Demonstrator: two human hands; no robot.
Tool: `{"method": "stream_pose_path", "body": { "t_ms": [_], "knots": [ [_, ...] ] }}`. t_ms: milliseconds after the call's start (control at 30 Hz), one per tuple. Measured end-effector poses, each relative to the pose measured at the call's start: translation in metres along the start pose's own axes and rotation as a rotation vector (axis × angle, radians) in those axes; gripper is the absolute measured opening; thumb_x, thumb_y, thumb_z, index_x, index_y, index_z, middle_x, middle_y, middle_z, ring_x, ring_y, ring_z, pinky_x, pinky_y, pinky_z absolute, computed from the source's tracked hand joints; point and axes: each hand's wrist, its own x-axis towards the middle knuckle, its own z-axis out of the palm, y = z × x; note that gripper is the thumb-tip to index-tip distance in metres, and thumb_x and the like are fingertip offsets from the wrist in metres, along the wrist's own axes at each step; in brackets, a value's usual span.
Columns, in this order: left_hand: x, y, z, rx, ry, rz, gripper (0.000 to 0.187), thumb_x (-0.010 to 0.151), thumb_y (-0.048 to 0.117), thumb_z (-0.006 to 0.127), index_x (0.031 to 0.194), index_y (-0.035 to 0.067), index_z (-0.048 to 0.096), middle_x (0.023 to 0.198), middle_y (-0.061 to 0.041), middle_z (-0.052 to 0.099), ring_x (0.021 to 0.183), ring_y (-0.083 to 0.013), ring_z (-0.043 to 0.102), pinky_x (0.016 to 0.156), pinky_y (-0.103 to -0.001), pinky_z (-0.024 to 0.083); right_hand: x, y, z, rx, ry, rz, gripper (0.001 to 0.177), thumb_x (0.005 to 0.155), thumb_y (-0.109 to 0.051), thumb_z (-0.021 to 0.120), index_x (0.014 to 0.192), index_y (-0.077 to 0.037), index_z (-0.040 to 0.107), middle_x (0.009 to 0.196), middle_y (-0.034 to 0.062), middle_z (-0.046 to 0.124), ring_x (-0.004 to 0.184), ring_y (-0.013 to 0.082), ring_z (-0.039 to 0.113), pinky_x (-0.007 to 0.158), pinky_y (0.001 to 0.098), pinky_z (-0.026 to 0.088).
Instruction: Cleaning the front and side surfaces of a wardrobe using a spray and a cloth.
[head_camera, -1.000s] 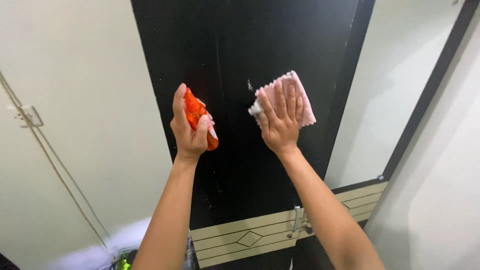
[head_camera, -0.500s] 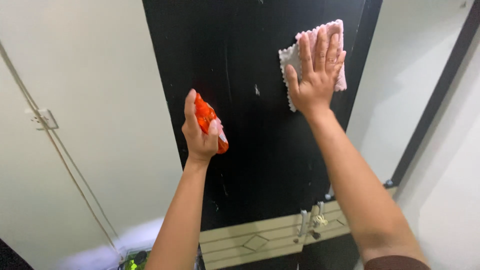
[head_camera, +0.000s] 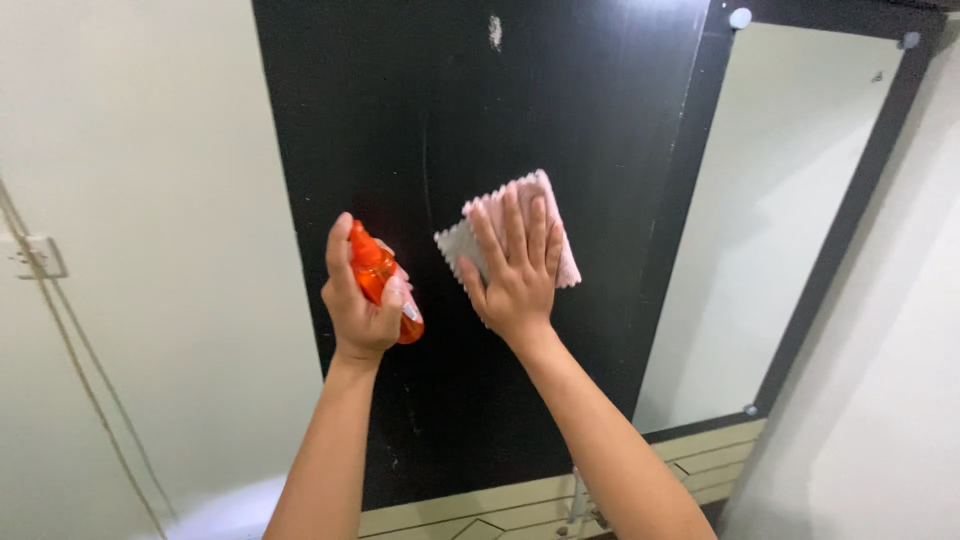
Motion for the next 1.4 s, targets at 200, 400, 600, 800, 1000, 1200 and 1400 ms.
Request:
{"method": "stream_pose_path", "body": {
  "t_ms": [200, 400, 600, 800, 1000, 1200, 1400],
  "knots": [
    [0.002, -0.002, -0.003, -0.018, -0.038, 0.019, 0.071, 0.095, 0.006, 0.049, 0.161, 0.009, 0.021, 0.095, -0.007, 0.064, 0.071, -0.0126, 0.069, 0.071, -0.027, 0.060, -0.023, 0.060, -0.013, -0.020, -0.099, -0.072, 0.066, 0.112, -0.056, 0.036, 0.167, -0.030, 0.008, 0.175, 0.0050, 0.000, 0.161, 0.0297, -0.003, 0.133, 0.0519, -0.002],
    [0.001, 0.001, -0.005, 0.022, -0.022, 0.009, 0.074, 0.091, 0.001, 0.050, 0.160, 0.006, 0.022, 0.090, -0.006, 0.063, 0.070, -0.0119, 0.067, 0.071, -0.027, 0.060, 0.045, 0.106, -0.010, -0.095, 0.046, 0.084, 0.067, 0.118, -0.051, 0.035, 0.170, -0.030, 0.000, 0.172, 0.0072, -0.007, 0.159, 0.0299, -0.007, 0.133, 0.0523, -0.002],
    [-0.001, -0.007, -0.007, 0.004, -0.051, 0.016, 0.074, 0.091, 0.002, 0.052, 0.159, 0.002, 0.022, 0.088, -0.006, 0.060, 0.069, -0.0118, 0.063, 0.069, -0.025, 0.058, 0.146, 0.081, 0.003, -0.191, 0.040, 0.272, 0.066, 0.120, -0.059, 0.037, 0.172, -0.030, 0.010, 0.177, 0.0072, -0.003, 0.164, 0.0351, -0.001, 0.134, 0.0587, 0.000],
    [-0.002, -0.010, -0.009, 0.004, -0.047, 0.056, 0.073, 0.092, 0.004, 0.054, 0.158, 0.002, 0.024, 0.087, -0.005, 0.061, 0.069, -0.0118, 0.063, 0.069, -0.026, 0.059, 0.145, -0.032, -0.010, -0.336, -0.216, 0.241, 0.073, 0.107, -0.072, 0.037, 0.165, -0.031, 0.022, 0.172, 0.0094, 0.010, 0.158, 0.0355, 0.005, 0.127, 0.0621, -0.001],
    [-0.003, -0.009, -0.009, 0.042, -0.040, 0.021, 0.072, 0.090, 0.005, 0.054, 0.156, 0.001, 0.026, 0.095, -0.009, 0.064, 0.074, -0.0141, 0.067, 0.071, -0.027, 0.061, 0.044, -0.036, -0.003, -0.036, -0.005, 0.008, 0.059, 0.110, -0.055, 0.042, 0.164, -0.035, 0.027, 0.174, 0.0046, 0.012, 0.162, 0.0339, 0.006, 0.132, 0.0528, -0.004],
    [-0.002, -0.009, -0.010, -0.016, -0.073, 0.029, 0.071, 0.091, 0.004, 0.054, 0.156, 0.001, 0.025, 0.090, -0.007, 0.063, 0.068, -0.0123, 0.065, 0.067, -0.025, 0.059, 0.007, 0.051, -0.010, -0.139, -0.092, 0.003, 0.060, 0.112, -0.051, 0.039, 0.165, -0.033, 0.020, 0.175, 0.0008, 0.004, 0.162, 0.0268, -0.002, 0.132, 0.0504, -0.007],
    [0.001, -0.005, -0.010, 0.021, -0.063, 0.080, 0.072, 0.091, 0.003, 0.052, 0.157, 0.001, 0.023, 0.091, -0.008, 0.062, 0.070, -0.0127, 0.065, 0.069, -0.025, 0.060, 0.083, 0.113, -0.015, -0.067, -0.009, 0.254, 0.060, 0.115, -0.050, 0.032, 0.169, -0.030, 0.014, 0.177, 0.0071, -0.002, 0.163, 0.0288, -0.006, 0.132, 0.0555, -0.006]
  ]
}}
